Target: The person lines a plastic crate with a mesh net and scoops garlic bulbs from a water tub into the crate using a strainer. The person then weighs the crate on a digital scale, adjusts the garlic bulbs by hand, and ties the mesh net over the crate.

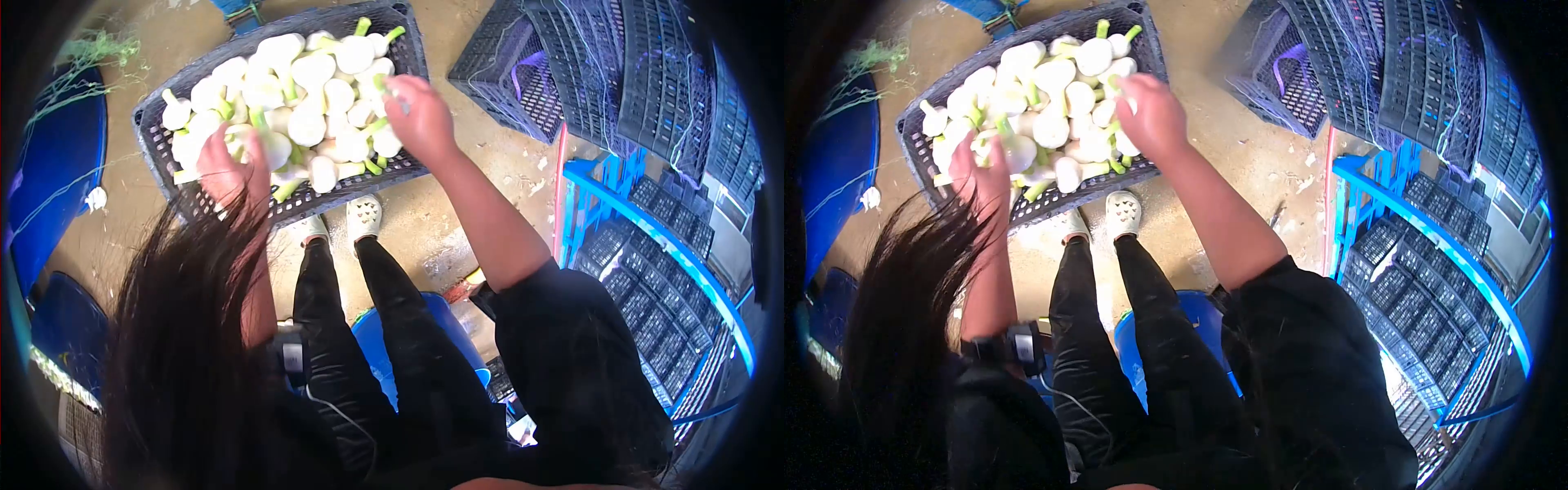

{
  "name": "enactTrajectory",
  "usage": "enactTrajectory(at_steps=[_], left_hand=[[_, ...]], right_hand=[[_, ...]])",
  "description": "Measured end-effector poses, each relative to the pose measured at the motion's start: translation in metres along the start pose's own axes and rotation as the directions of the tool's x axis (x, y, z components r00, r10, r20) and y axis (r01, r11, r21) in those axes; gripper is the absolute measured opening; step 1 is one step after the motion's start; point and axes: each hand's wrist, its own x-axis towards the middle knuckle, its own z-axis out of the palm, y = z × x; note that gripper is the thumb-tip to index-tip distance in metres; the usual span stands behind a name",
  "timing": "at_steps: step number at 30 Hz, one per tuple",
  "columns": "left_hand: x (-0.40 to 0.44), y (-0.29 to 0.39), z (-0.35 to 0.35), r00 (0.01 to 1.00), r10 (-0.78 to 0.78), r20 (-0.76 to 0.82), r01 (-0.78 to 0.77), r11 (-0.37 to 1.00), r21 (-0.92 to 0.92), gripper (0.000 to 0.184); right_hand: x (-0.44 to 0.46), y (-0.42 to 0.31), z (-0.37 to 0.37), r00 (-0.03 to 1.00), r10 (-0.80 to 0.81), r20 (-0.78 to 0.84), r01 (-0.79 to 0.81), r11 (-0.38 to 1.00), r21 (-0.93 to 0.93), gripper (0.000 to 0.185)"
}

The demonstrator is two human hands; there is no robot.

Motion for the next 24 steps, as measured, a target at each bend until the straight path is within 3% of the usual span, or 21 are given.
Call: enactTrajectory(at_steps=[1,2,3,4,5,6,8,10,11,12,13,14,15,16,17,18,19,21,22,23,24], left_hand=[[-0.001,0.016,0.001,0.990,-0.112,0.088,0.115,0.993,-0.030,0.038],[-0.005,0.011,0.016,0.971,-0.087,0.223,0.105,0.992,-0.070,0.039],[-0.015,0.019,0.025,0.998,0.055,0.042,-0.053,0.997,-0.049,0.042],[-0.021,0.028,0.023,0.998,0.044,0.035,-0.041,0.996,-0.075,0.045],[-0.023,0.022,0.024,0.978,0.124,0.170,-0.108,0.989,-0.101,0.046],[-0.025,0.018,0.027,0.933,0.247,0.263,-0.242,0.969,-0.053,0.043],[-0.015,0.021,0.026,0.851,0.367,0.376,-0.387,0.922,-0.026,0.039],[0.000,0.018,0.020,0.884,0.363,0.294,-0.374,0.927,-0.017,0.039],[0.013,0.016,0.016,0.908,0.366,0.205,-0.372,0.928,-0.012,0.039],[0.025,0.013,0.012,0.977,0.202,0.069,-0.194,0.975,-0.103,0.041],[0.042,0.001,0.012,0.988,0.147,-0.042,-0.149,0.988,-0.034,0.041],[0.061,-0.012,0.004,0.984,0.045,-0.174,-0.043,0.999,0.013,0.039],[0.076,-0.029,-0.001,0.951,-0.049,-0.304,0.066,0.997,0.045,0.038],[0.085,-0.056,0.008,0.909,-0.239,-0.341,0.259,0.966,0.014,0.038],[0.091,-0.075,0.012,0.875,-0.427,-0.228,0.401,0.903,-0.152,0.039],[0.095,-0.082,0.015,0.871,-0.464,-0.159,0.461,0.885,-0.060,0.039],[0.093,-0.084,0.019,0.905,-0.392,-0.164,0.403,0.914,0.038,0.039],[0.091,-0.082,0.019,0.974,-0.196,-0.111,0.213,0.962,0.169,0.039],[0.089,-0.081,0.015,0.996,-0.072,-0.056,0.081,0.977,0.198,0.039],[0.088,-0.069,-0.001,0.934,-0.052,0.354,-0.057,0.955,0.291,0.050],[0.082,-0.071,-0.002,0.932,-0.049,0.359,-0.060,0.956,0.286,0.050]], right_hand=[[0.009,0.007,0.008,0.988,-0.082,-0.131,0.064,0.988,-0.138,0.027],[0.008,0.006,0.015,0.988,-0.097,-0.121,0.082,0.989,-0.126,0.027],[0.010,0.005,0.020,0.996,-0.094,-0.003,0.087,0.932,-0.351,0.027],[0.012,0.006,0.026,0.992,-0.071,0.108,0.119,0.822,-0.557,0.026],[0.011,0.008,0.032,0.960,-0.234,0.155,0.281,0.794,-0.538,0.024],[0.015,0.013,0.034,0.953,-0.256,0.163,0.303,0.792,-0.530,0.024],[0.023,-0.004,0.029,0.863,-0.242,0.444,0.497,0.570,-0.654,0.024],[0.033,-0.017,0.022,0.852,-0.197,0.485,0.510,0.517,-0.687,0.028],[0.037,-0.023,0.018,0.872,-0.144,0.468,0.459,0.572,-0.679,0.030],[0.041,-0.025,0.013,0.887,-0.088,0.452,0.404,0.621,-0.672,0.032],[0.041,-0.019,0.011,0.926,-0.130,0.354,0.312,0.792,-0.525,0.033],[0.042,-0.016,0.009,0.926,-0.129,0.356,0.313,0.790,-0.528,0.033],[0.042,-0.013,0.008,0.978,-0.193,0.080,0.208,0.857,-0.471,0.032],[0.041,-0.007,0.005,0.954,-0.217,-0.210,0.123,0.915,-0.384,0.032],[0.041,0.009,0.004,0.921,-0.063,-0.385,-0.046,0.963,-0.267,0.032],[0.037,0.033,0.007,0.839,0.106,-0.533,-0.198,0.973,-0.119,0.033],[0.033,0.059,0.014,0.743,0.451,-0.494,-0.318,0.888,0.333,0.034],[0.021,0.073,0.001,0.531,0.847,0.017,-0.674,0.410,0.614,0.033],[0.011,0.079,0.002,0.528,0.849,0.007,-0.671,0.412,0.617,0.033],[0.000,0.082,0.005,0.543,0.789,0.289,-0.749,0.298,0.592,0.034],[-0.007,0.086,0.008,0.510,0.662,0.549,-0.825,0.197,0.530,0.034]])
